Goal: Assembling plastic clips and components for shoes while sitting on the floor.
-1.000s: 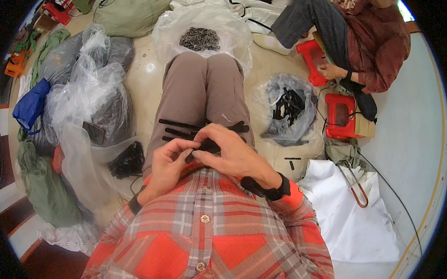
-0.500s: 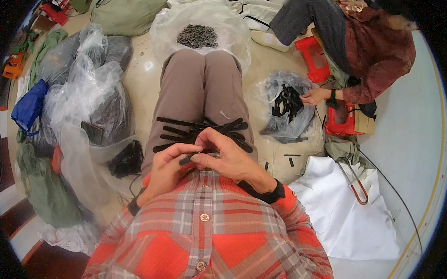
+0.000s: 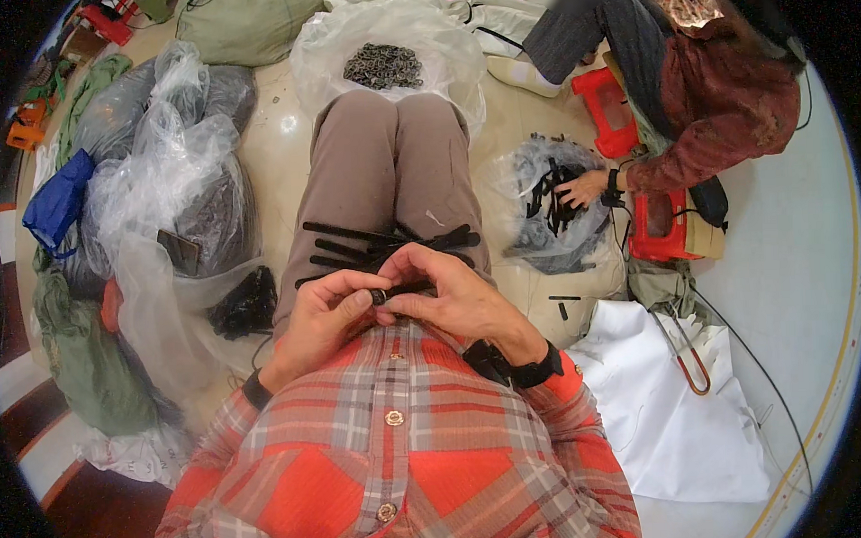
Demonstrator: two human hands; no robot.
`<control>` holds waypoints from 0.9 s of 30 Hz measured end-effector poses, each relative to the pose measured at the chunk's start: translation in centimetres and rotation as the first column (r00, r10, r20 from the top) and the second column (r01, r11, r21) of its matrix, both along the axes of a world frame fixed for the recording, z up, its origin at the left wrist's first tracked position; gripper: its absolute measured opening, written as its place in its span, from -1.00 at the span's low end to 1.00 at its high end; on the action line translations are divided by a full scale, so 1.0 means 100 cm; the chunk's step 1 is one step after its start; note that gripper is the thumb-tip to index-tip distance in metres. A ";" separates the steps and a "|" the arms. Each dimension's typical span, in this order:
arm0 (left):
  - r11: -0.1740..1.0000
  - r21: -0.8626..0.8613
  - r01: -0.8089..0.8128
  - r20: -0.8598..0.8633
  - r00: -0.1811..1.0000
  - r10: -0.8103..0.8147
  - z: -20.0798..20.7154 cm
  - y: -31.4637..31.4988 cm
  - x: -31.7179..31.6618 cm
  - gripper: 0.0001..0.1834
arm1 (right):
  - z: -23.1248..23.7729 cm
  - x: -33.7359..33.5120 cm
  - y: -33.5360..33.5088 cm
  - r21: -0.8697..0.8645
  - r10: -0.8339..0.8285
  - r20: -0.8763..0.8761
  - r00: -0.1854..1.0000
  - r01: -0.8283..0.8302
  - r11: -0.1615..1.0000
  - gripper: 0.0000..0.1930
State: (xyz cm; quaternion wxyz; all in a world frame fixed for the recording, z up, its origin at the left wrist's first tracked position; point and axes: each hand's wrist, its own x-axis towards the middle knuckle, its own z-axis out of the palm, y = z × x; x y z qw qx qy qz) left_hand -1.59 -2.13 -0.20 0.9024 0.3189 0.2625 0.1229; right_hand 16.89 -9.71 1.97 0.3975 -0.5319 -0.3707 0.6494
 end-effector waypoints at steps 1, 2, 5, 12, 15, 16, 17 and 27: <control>1.000 0.029 -0.003 -0.026 1.000 0.004 0.000 -0.001 0.000 -0.78 | -0.001 -0.001 -0.001 0.010 -0.016 0.024 1.000 0.015 1.000 -0.72; 0.998 0.058 -0.006 -0.051 0.999 0.008 0.001 -0.003 0.000 -0.79 | -0.001 -0.003 -0.002 0.020 -0.031 0.048 0.998 0.030 0.999 -0.73; 0.990 0.138 -0.018 -0.100 0.994 0.032 0.000 -0.008 -0.002 -0.81 | 0.000 -0.008 -0.003 0.041 -0.042 0.099 0.994 0.038 0.998 -0.73; 0.958 0.282 -0.051 -0.161 0.982 0.100 -0.004 -0.014 0.000 -0.83 | 0.002 -0.015 -0.005 0.053 -0.045 0.250 0.967 0.032 0.998 -0.72; 0.932 0.357 -0.065 -0.150 0.981 0.126 0.001 -0.012 0.003 -0.84 | 0.013 -0.015 -0.001 0.091 -0.052 0.316 0.947 0.024 0.996 -0.72; 0.930 0.363 -0.054 -0.162 0.979 0.120 0.000 -0.010 0.005 -0.83 | 0.015 -0.014 0.001 0.077 -0.065 0.317 0.946 0.042 0.996 -0.71; 0.927 0.371 -0.043 -0.173 0.978 0.114 0.001 -0.008 0.007 -0.82 | 0.017 -0.013 0.002 0.064 -0.078 0.321 0.944 0.060 0.996 -0.70; 0.932 -0.275 -0.234 -0.156 0.968 0.197 0.002 0.013 0.005 -0.55 | -0.004 -0.020 0.006 0.433 -0.319 0.882 0.348 -0.330 0.839 -0.65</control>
